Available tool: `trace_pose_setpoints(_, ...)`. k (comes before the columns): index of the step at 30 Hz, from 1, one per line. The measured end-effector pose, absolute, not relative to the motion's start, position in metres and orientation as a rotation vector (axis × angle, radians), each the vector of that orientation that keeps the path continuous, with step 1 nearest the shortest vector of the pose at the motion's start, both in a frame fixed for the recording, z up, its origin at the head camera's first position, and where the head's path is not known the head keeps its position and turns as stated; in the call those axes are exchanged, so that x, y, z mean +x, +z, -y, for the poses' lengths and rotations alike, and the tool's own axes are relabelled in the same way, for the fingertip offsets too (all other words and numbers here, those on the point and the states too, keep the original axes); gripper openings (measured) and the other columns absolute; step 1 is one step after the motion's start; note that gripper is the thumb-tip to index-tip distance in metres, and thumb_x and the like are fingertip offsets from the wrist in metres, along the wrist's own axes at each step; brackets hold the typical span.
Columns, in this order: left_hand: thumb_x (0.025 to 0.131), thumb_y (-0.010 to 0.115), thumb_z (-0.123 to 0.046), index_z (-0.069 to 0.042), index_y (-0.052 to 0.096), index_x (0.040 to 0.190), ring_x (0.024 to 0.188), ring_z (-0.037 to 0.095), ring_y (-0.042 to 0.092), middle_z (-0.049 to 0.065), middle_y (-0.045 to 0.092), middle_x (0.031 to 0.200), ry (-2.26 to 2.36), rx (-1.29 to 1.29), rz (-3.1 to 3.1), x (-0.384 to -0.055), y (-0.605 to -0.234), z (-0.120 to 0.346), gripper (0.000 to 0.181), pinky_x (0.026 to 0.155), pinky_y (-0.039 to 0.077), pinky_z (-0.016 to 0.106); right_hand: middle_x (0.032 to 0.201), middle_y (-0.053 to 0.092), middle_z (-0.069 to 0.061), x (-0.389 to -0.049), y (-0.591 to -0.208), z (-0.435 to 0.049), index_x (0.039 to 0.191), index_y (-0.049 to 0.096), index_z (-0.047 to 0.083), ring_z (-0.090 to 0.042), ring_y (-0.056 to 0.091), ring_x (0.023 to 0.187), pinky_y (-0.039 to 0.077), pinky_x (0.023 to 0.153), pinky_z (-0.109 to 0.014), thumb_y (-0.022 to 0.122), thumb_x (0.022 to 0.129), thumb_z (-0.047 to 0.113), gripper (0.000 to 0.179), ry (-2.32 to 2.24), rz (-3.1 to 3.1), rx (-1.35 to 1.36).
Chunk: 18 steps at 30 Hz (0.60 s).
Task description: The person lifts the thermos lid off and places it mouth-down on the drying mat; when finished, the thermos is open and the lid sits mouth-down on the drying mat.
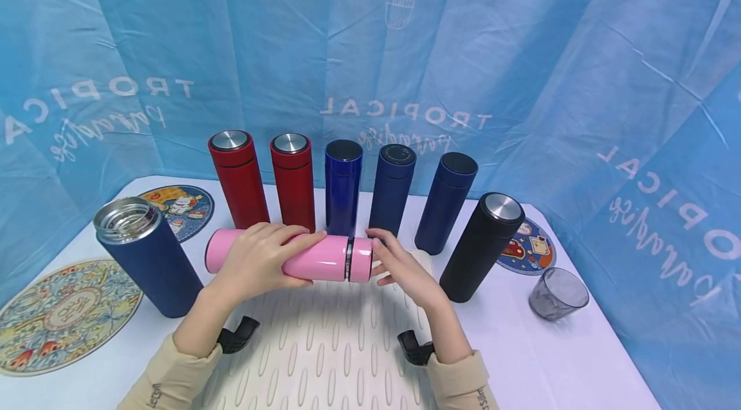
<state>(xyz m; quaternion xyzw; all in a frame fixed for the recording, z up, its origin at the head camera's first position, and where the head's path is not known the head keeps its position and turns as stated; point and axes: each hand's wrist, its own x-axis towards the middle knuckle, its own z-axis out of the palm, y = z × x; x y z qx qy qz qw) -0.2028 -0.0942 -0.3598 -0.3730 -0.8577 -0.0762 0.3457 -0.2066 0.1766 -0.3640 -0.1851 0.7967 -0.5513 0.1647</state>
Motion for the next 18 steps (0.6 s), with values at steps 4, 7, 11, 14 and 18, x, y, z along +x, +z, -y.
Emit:
trace_pose_setpoints(4, 0.055, 0.083, -0.051, -0.026, 0.060, 0.121, 0.084, 0.023, 0.063, 0.004, 0.066, 0.098, -0.204, -0.978, 2.223, -0.2022, -0.3603, 0.0925, 0.075, 0.072, 0.051, 0.041, 0.094, 0.064, -0.012, -0.2080, -0.3647, -0.1750, 0.135, 0.037, 0.002, -0.022, 0.064, 0.077, 0.051, 0.069, -0.031, 0.024, 0.096, 0.054, 0.066, -1.519, -2.264, -0.441)
trace_pose_setpoints(7, 0.054, 0.083, -0.050, -0.026, 0.060, 0.121, 0.083, 0.023, 0.063, 0.004, 0.067, 0.098, -0.200, -0.975, 2.216, -0.2026, -0.3604, 0.0919, 0.074, 0.072, 0.051, 0.041, 0.091, 0.063, -0.009, -0.2088, -0.3648, -0.1734, 0.131, 0.040, 0.001, -0.020, 0.065, 0.075, 0.049, 0.067, -0.029, 0.028, 0.097, 0.051, 0.062, -1.512, -2.254, -0.442)
trace_pose_setpoints(11, 0.054, 0.083, -0.051, -0.026, 0.060, 0.122, 0.084, 0.023, 0.064, 0.004, 0.067, 0.098, -0.192, -0.970, 2.214, -0.2032, -0.3607, 0.0924, 0.075, 0.072, 0.051, 0.041, 0.102, 0.057, -0.012, -0.2093, -0.3654, -0.1735, 0.129, 0.040, 0.005, -0.021, 0.062, 0.082, 0.050, 0.072, -0.030, 0.036, 0.096, 0.045, 0.052, -1.543, -2.226, -0.451)
trace_pose_setpoints(14, 0.054, 0.083, -0.052, -0.026, 0.060, 0.121, 0.084, 0.023, 0.064, 0.004, 0.067, 0.098, -0.182, -0.967, 2.216, -0.2032, -0.3606, 0.0934, 0.076, 0.072, 0.051, 0.040, 0.113, 0.052, -0.015, -0.2090, -0.3663, -0.1754, 0.133, 0.037, 0.010, -0.024, 0.058, 0.091, 0.051, 0.077, -0.033, 0.042, 0.096, 0.039, 0.048, -1.564, -2.205, -0.495)
trace_pose_setpoints(18, 0.054, 0.082, -0.052, -0.026, 0.060, 0.121, 0.084, 0.023, 0.064, 0.004, 0.067, 0.098, -0.177, -0.963, 2.227, -0.2030, -0.3598, 0.0943, 0.076, 0.073, 0.051, 0.041, 0.125, 0.043, -0.016, -0.2082, -0.3670, -0.1774, 0.135, 0.033, 0.014, -0.029, 0.053, 0.103, 0.051, 0.082, -0.040, 0.050, 0.093, 0.032, 0.049, -1.598, -2.189, -0.579)
